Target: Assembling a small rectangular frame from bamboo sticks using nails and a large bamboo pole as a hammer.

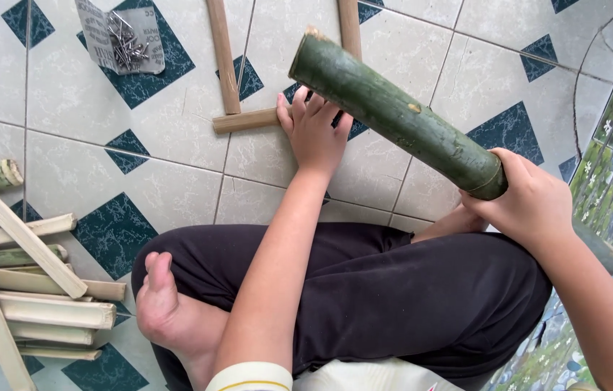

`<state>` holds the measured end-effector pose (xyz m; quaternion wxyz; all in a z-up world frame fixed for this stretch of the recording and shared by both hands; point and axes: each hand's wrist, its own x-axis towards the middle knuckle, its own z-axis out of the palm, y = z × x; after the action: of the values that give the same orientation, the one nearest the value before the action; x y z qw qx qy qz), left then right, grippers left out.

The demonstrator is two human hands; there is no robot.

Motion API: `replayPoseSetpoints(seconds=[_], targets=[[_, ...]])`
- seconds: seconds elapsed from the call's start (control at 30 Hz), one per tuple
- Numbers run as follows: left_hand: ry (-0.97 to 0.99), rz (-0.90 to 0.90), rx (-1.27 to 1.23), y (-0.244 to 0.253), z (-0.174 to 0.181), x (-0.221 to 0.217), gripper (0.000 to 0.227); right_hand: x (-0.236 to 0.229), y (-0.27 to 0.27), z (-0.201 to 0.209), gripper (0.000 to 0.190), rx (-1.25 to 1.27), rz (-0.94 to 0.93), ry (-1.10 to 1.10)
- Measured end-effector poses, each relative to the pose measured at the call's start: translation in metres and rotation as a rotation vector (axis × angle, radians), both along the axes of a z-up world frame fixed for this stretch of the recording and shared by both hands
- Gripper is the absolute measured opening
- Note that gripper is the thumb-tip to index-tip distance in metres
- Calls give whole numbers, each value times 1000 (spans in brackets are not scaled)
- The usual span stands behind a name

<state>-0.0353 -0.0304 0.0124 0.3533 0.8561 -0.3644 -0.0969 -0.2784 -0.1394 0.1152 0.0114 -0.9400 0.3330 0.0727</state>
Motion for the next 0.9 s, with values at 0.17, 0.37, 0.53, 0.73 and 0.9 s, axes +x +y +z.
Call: replayPoseSetpoints(seconds=[0.17,0.37,0.53,0.73,0.9], targets=[[-62,101,-82,0,0,-9,4,10,4,6,51,109,-66,50],[-72,68,-117,-3,9,-6,5,6,4,8,51,49,-56,-26],[-43,50,-178,-2,1,-2,7,14,5,15,49,175,-182,93],[-16,36,-61,-2,7,-2,10,8,8,22,51,221,-190,-65],[-56,-22,-113,-1,-1,2,7,8,7,13,50,78,-112,61]])
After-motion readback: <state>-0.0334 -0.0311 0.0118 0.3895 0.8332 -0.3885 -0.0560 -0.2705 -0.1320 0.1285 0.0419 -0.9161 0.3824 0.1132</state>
